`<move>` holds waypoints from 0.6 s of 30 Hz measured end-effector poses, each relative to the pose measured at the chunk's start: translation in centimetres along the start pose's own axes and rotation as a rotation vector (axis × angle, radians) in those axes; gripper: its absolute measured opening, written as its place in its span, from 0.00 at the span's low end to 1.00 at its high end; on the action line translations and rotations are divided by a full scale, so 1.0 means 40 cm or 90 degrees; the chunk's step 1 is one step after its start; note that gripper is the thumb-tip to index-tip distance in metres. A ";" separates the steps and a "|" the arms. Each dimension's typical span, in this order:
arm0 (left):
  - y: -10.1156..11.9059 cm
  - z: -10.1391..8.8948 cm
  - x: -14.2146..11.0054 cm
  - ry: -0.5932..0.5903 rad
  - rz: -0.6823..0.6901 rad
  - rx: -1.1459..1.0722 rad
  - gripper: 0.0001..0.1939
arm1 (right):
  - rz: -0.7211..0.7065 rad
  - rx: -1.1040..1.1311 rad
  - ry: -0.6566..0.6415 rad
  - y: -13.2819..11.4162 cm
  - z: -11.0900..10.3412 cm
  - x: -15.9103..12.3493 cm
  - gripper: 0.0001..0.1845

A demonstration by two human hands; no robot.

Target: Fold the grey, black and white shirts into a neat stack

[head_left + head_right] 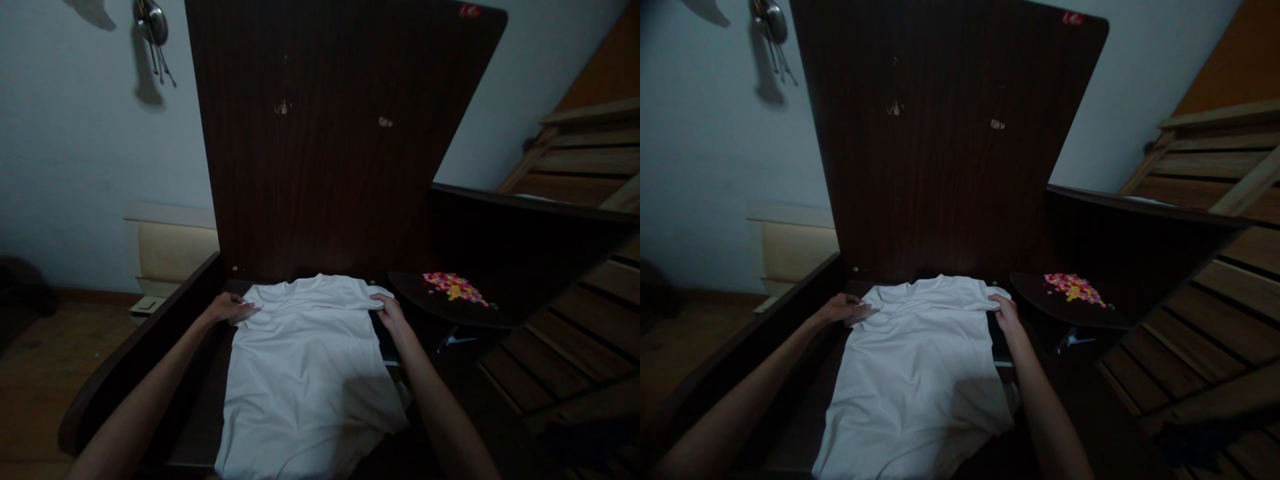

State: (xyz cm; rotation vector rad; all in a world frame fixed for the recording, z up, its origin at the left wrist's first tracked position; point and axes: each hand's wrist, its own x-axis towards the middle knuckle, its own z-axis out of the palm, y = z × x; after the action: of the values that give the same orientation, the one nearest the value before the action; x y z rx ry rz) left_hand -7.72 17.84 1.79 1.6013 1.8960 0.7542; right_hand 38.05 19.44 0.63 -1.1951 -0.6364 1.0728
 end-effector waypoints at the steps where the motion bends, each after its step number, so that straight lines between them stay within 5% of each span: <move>1: 0.000 0.008 -0.001 -0.007 0.005 0.038 0.18 | -0.002 -0.011 0.014 0.001 -0.001 0.003 0.11; 7: -0.022 0.023 0.002 0.018 0.027 0.186 0.13 | -0.020 -0.121 0.085 0.008 -0.008 0.021 0.05; 15: -0.089 0.002 -0.006 0.293 -0.135 0.021 0.19 | -0.103 -0.295 0.148 -0.014 -0.045 0.039 0.12; 18: -0.107 0.011 -0.010 0.307 -0.190 -0.023 0.19 | -0.130 -0.487 0.145 -0.022 -0.044 0.035 0.16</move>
State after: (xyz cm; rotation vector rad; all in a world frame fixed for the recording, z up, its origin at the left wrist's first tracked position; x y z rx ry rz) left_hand -10.27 16.87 -1.58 1.1400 2.3702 1.1032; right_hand 40.42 19.99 0.78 -1.8271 -1.0068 0.5023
